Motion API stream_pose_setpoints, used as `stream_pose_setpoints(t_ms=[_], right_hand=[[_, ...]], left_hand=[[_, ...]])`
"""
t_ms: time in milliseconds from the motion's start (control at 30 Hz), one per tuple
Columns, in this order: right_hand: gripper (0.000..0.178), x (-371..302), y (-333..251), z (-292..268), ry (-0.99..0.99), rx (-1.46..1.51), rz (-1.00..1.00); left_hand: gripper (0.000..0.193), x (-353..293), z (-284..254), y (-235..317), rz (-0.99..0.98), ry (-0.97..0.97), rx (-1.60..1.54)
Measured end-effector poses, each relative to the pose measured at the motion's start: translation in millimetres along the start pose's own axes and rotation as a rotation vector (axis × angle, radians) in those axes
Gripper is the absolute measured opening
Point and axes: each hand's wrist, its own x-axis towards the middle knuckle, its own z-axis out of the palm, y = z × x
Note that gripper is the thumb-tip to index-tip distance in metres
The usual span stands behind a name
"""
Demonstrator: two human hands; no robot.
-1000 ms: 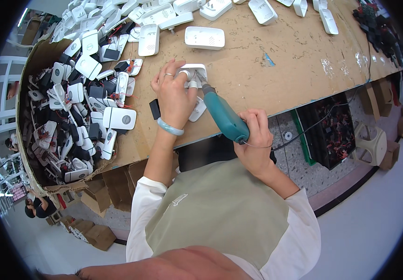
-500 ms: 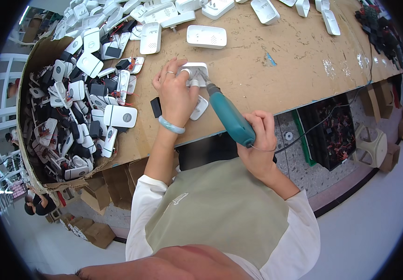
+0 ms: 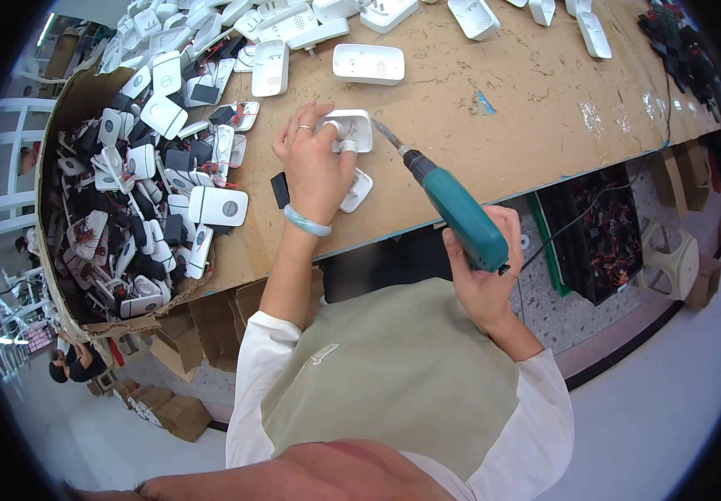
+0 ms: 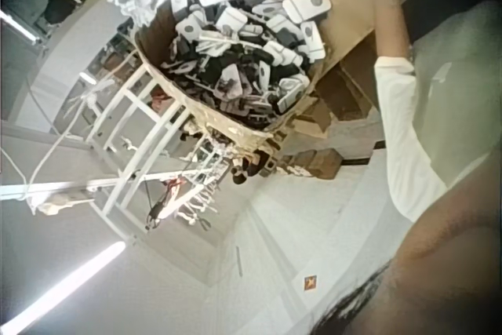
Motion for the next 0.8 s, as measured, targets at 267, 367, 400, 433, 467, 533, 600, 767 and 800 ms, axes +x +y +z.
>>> stream_pose_setpoints(t_ms=[267, 367, 400, 433, 467, 533, 600, 767, 800], right_hand=[[0.022, -2.2, 6.7, -2.6, 0.025, 0.089, 0.005], [0.023, -4.5, 10.3, -4.3, 0.051, 0.119, 0.027], [0.023, -5.4, 11.7, -4.6, 0.063, 0.118, 0.031], [0.023, -5.6, 14.7, -5.1, 0.058, 0.123, 0.025], [0.024, -6.7, 17.2, -5.7, 0.071, 0.119, 0.043], [0.024, -7.8, 20.1, -6.1, 0.064, 0.134, 0.046], [0.026, -7.1, 19.5, -10.1, 0.066, 0.123, 0.110], [0.033, -0.7, 20.6, -13.5, 0.082, 0.150, 0.075], [0.033, 0.3, 20.2, -10.6, 0.075, 0.162, 0.071]], left_hand=[[0.011, -5.0, 5.2, 1.5, -0.033, 0.031, 0.024], [0.015, -7.6, 5.5, -0.4, -0.065, 0.051, -0.021], [0.017, -8.3, 4.1, -1.1, -0.090, 0.054, -0.085], [0.018, -7.5, 2.7, -1.0, -0.116, 0.062, -0.147], [0.018, -8.5, -2.7, 0.0, -0.121, 0.070, -0.140], [0.017, -19.0, -22.1, 1.0, -0.325, -0.007, -0.606], [0.029, -43.6, -33.2, -5.9, -0.416, -0.053, -1.095], [0.056, -144.4, -116.1, -37.3, -0.565, -0.298, -1.579], [0.063, -192.4, -110.8, -60.0, -0.713, -0.161, -1.651]])
